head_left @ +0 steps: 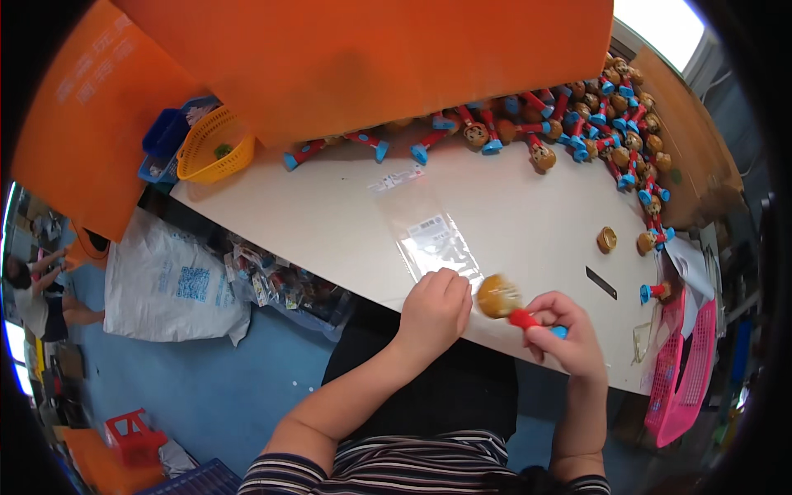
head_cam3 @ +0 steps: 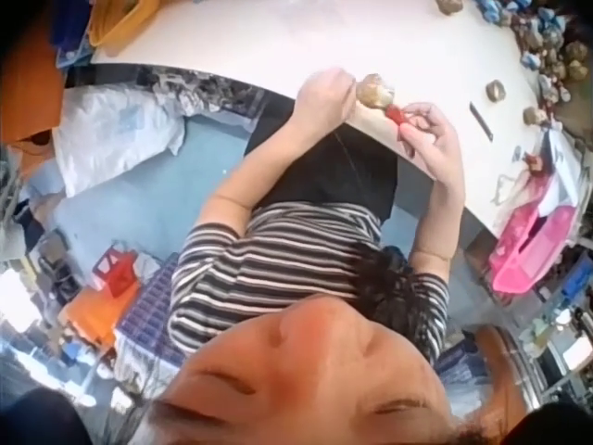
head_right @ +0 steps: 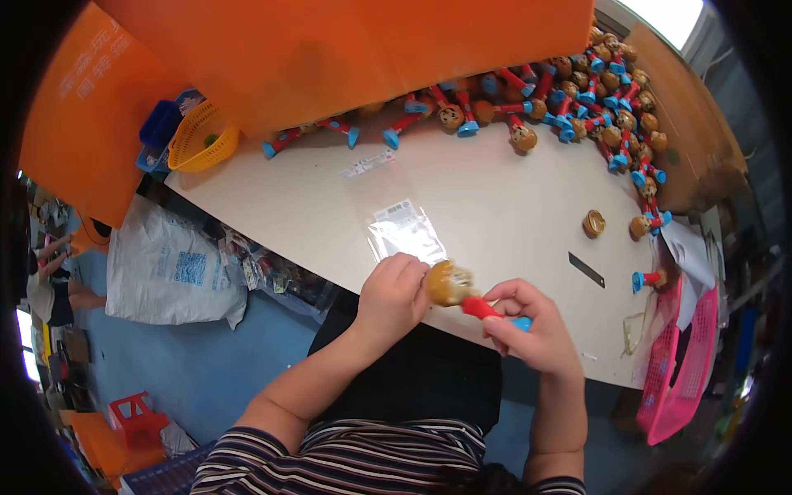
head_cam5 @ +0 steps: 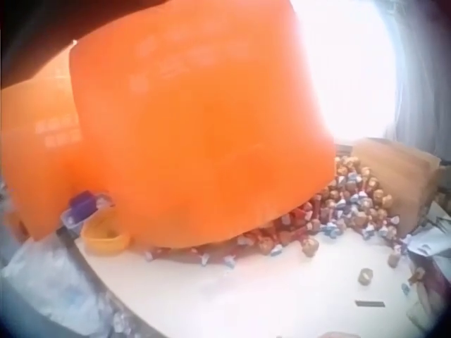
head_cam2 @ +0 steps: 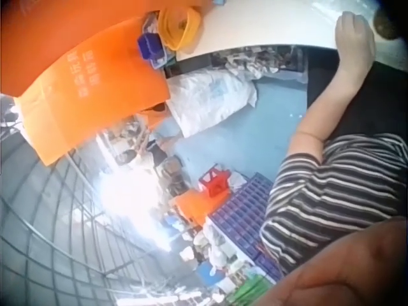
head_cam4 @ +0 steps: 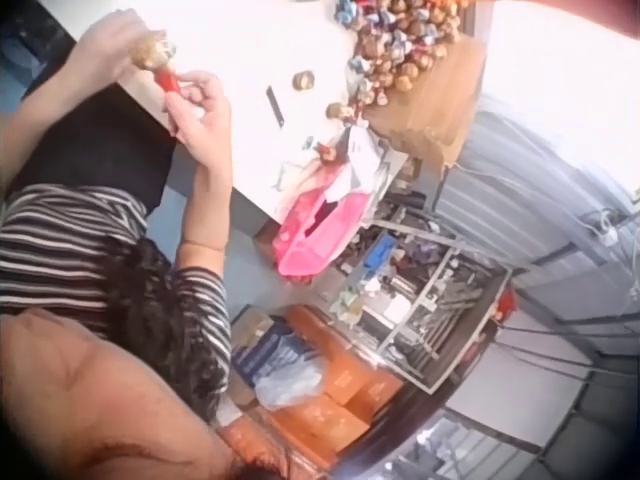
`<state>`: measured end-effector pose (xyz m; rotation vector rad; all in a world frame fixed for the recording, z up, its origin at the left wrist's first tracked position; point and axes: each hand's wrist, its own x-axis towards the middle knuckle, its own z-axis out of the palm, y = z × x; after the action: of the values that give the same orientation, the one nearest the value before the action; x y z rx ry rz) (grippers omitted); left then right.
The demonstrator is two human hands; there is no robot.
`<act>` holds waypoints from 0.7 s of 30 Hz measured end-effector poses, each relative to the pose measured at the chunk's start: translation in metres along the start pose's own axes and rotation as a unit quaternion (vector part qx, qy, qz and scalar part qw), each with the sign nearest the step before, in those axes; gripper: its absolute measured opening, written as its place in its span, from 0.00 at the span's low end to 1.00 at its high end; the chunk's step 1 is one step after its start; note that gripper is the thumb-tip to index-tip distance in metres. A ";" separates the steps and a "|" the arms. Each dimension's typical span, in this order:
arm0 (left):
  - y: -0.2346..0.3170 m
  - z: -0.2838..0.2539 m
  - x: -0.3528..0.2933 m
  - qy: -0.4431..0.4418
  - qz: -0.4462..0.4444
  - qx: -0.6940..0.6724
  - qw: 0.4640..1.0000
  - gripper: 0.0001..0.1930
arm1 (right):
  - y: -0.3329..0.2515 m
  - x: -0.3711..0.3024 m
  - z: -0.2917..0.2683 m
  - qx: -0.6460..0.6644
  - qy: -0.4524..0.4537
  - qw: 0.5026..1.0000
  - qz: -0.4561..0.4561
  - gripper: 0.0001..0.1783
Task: The recorder packages small plastic toys into clear bags, organizes them into baskets, and applies labels.
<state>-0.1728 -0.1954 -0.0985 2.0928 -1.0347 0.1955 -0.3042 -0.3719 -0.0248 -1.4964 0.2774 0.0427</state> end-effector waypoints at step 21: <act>-0.019 -0.010 0.006 0.023 -0.063 -0.127 0.990 0.06 | 0.055 0.050 0.045 -0.083 0.237 0.964 -0.085 0.13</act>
<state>-0.1534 -0.1849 -0.0997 1.9049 -0.8497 0.0463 -0.2597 -0.3304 -0.0865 -1.6800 0.5378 -0.4448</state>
